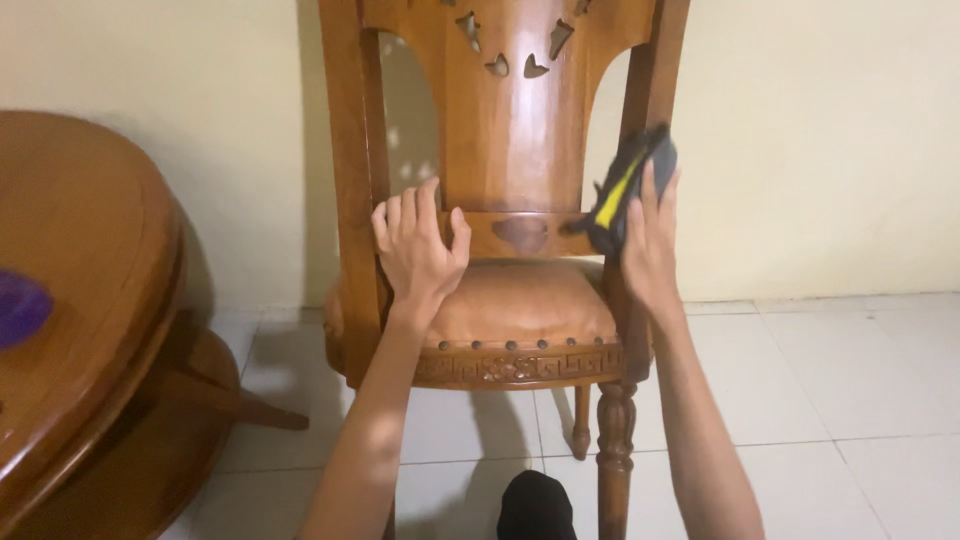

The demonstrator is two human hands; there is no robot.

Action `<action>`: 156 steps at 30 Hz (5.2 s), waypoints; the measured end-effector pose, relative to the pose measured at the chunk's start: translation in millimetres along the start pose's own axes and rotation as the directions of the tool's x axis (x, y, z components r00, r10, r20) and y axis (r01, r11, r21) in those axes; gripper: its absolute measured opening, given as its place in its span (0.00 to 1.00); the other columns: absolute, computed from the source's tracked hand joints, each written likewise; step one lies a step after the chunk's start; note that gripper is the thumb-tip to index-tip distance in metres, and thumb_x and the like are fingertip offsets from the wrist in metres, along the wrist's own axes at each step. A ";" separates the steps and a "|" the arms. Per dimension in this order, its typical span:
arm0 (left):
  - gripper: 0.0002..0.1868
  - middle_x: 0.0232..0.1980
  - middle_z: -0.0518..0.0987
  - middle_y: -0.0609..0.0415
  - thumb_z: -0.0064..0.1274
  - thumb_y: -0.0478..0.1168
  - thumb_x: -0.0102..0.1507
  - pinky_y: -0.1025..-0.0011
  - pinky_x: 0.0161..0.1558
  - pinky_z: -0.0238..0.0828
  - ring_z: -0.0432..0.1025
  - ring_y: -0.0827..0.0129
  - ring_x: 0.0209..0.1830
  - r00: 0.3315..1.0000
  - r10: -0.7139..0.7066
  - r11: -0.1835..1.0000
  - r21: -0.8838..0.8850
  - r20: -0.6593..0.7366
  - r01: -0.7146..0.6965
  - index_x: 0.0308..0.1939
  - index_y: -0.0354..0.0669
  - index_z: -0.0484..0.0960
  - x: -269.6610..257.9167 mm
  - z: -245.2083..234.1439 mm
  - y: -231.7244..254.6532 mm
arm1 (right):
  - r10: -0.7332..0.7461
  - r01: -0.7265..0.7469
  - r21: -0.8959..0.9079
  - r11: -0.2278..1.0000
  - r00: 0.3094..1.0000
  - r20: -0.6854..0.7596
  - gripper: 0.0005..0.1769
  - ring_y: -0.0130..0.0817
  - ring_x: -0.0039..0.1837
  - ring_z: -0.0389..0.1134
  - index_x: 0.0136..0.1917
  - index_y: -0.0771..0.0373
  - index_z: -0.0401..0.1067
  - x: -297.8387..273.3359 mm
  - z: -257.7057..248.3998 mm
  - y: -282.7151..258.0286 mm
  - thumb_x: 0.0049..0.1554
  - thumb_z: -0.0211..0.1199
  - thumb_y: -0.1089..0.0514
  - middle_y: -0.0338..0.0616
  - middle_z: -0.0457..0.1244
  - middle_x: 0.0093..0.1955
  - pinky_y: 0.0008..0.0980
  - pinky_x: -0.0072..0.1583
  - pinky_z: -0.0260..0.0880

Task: The person wipes the backrest and seat of a wooden chair with a dark cloth, then sprays cleaner on the legs and wipes them with a yellow cloth. The person continues to wipe the legs and seat with both cloths.

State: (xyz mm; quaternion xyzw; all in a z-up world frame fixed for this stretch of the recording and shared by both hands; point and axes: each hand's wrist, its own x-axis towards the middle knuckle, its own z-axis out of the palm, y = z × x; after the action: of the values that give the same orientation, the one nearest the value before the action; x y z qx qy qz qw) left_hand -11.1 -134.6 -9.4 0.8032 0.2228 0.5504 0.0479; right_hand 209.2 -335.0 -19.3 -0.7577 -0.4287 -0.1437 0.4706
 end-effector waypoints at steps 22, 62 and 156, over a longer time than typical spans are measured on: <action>0.27 0.52 0.77 0.48 0.53 0.45 0.68 0.53 0.66 0.58 0.69 0.57 0.52 1.000 -0.009 0.999 -0.051 0.010 0.010 0.69 0.40 0.69 -8.9 4.8 -7.1 | -0.144 0.147 0.101 0.984 0.989 -0.032 0.34 0.55 0.88 0.46 0.86 0.63 0.45 34.9 -0.1 28.6 0.71 0.48 0.59 0.61 0.36 0.89 0.45 0.85 0.47; 0.56 0.83 0.48 0.40 0.70 0.60 0.53 0.41 0.74 0.51 0.43 0.35 0.82 0.894 -0.332 0.934 -0.027 0.302 0.356 0.78 0.47 0.58 -200.7 -107.9 -17.0 | 0.145 -0.143 0.031 0.989 0.987 -0.066 0.29 0.56 0.87 0.39 0.80 0.68 0.54 -225.7 -5.1 -20.1 0.69 0.45 0.57 0.59 0.45 0.84 0.48 0.81 0.41; 0.15 0.49 0.83 0.47 0.68 0.34 0.59 0.56 0.58 0.67 0.73 0.51 0.51 0.938 -0.101 0.862 0.442 -0.332 0.250 0.48 0.35 0.85 -149.3 -409.2 -208.0 | 0.068 -0.472 0.855 0.215 0.880 0.469 0.25 0.29 0.46 0.63 0.63 0.68 0.69 -152.5 169.4 -325.8 0.52 0.67 0.65 0.38 0.61 0.45 0.28 0.50 0.66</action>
State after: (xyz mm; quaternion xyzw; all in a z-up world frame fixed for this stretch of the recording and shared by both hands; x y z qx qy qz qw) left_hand -489.1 -78.4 -45.9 0.6739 0.4291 0.5862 -0.1349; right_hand -168.1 -210.0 -9.3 -0.3940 -0.3573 0.3594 0.7668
